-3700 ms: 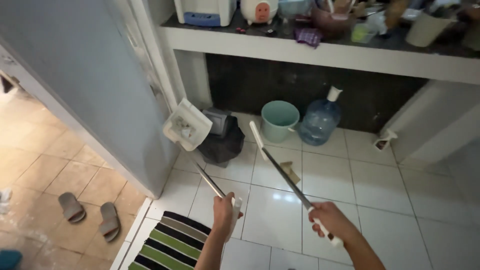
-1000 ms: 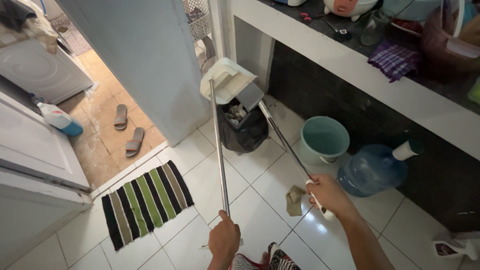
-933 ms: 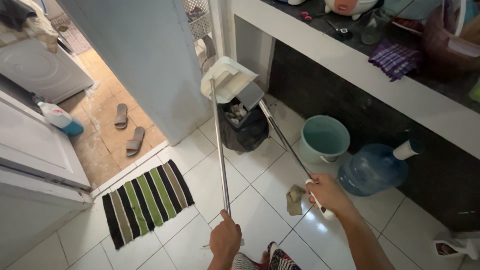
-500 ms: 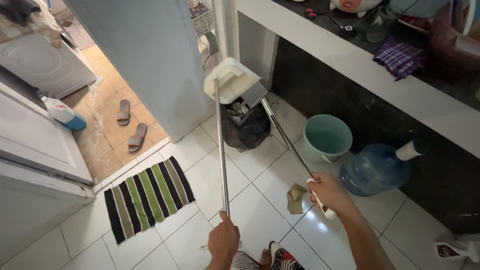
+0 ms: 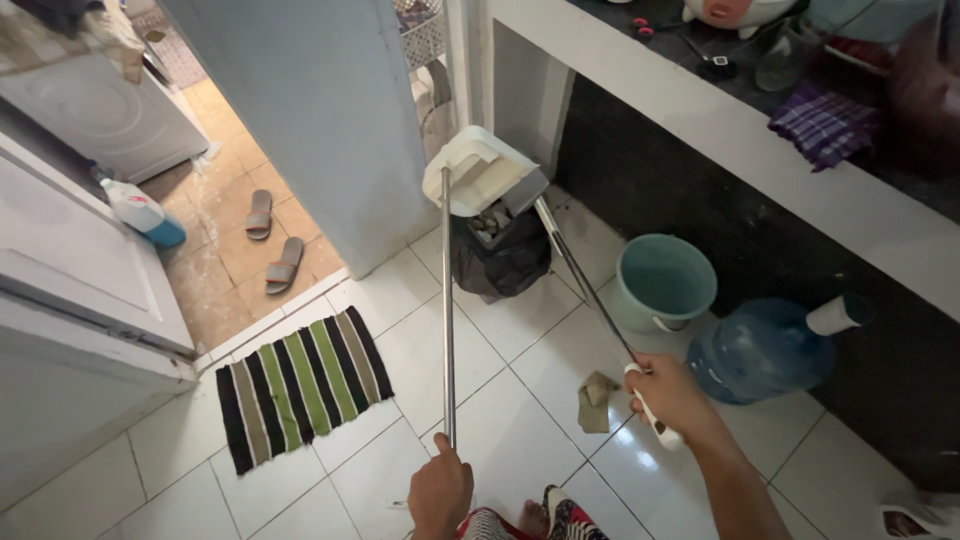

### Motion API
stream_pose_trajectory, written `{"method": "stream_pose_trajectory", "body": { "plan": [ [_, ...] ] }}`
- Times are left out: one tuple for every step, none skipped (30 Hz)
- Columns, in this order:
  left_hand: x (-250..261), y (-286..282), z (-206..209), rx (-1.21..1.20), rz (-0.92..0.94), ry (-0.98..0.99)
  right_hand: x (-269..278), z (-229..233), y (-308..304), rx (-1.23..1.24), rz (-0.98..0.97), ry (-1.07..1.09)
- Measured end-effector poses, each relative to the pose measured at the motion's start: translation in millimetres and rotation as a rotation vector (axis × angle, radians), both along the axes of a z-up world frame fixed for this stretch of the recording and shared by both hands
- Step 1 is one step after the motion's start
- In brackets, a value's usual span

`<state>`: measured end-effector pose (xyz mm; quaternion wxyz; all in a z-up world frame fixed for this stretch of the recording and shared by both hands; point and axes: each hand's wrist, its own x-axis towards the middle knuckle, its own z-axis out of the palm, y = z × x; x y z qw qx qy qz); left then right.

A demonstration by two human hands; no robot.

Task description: The person sweeps the tiled floor behind doors and around furniture with a broom and collects the debris into a dustpan.

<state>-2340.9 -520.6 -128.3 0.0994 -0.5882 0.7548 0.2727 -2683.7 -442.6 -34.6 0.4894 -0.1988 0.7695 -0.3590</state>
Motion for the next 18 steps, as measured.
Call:
{"method": "stream_pose_trajectory", "body": {
  "plan": [
    [-0.6, 1.4, 1.1, 0.009, 0.01, 0.009, -1.5, -0.5, 1.2, 0.006, 0.002, 0.004],
    [-1.8, 2.9, 1.8, 0.018, 0.02, 0.018, -1.1, -1.6, 0.8, -0.023, -0.011, -0.015],
    [-4.7, 4.2, 1.6, 0.031, 0.028, 0.002, 0.7, -2.3, -0.4, -0.052, -0.027, -0.032],
    [-7.5, 6.0, 1.0, 0.045, 0.036, -0.015, 2.0, -1.3, -1.3, -0.082, -0.044, -0.048],
    [-8.5, 8.0, 0.3, 0.059, 0.045, -0.033, 2.9, 1.2, -1.2, -0.046, -0.031, -0.022],
    [-7.1, 6.9, 0.2, 0.047, 0.031, -0.025, 4.1, 4.4, -1.4, -0.01, -0.018, 0.004],
    [-4.8, 3.1, 0.7, 0.035, 0.017, -0.017, 5.2, 7.9, -2.0, 0.025, -0.005, 0.031],
    [-4.0, 1.3, 1.6, 0.022, 0.003, -0.009, 6.3, 10.5, -2.5, 0.016, -0.004, 0.031],
    [-5.3, -0.4, 2.5, 0.041, 0.018, -0.017, 7.4, 11.5, -3.1, 0.007, -0.005, 0.032],
    [-7.7, -3.3, 3.8, 0.059, 0.032, -0.025, 8.1, 11.1, -3.4, -0.003, -0.006, 0.032],
    [-9.4, -3.9, 5.7, 0.08, 0.048, -0.035, 8.6, 9.4, -2.7, -0.018, -0.005, 0.019],
    [-11.6, -2.1, 7.5, 0.082, 0.044, -0.035, 8.8, 6.7, -2.0, -0.033, -0.005, 0.006],
    [-14.9, 0.5, 8.5, 0.084, 0.043, -0.035, 8.2, 3.3, -2.5, -0.05, -0.002, -0.007],
    [-16.6, 2.2, 8.7, 0.086, 0.042, -0.035, 8.1, -0.2, -3.0, -0.088, -0.018, -0.031],
    [-12.6, 0.0, 8.9, 0.084, 0.025, -0.04, 8.9, -3.1, -4.4, -0.129, -0.033, -0.054],
    [-5.1, -4.1, 8.9, 0.082, 0.007, -0.044, 9.6, -4.5, -5.4, -0.169, -0.048, -0.078],
    [0.5, -5.8, 7.9, 0.084, -0.01, -0.049, 9.3, -4.0, -4.5, -0.118, -0.033, -0.042],
    [2.9, -6.6, 6.0, 0.061, -0.02, -0.048, 8.0, -2.5, -3.7, -0.067, -0.019, -0.005]
  ]
}}
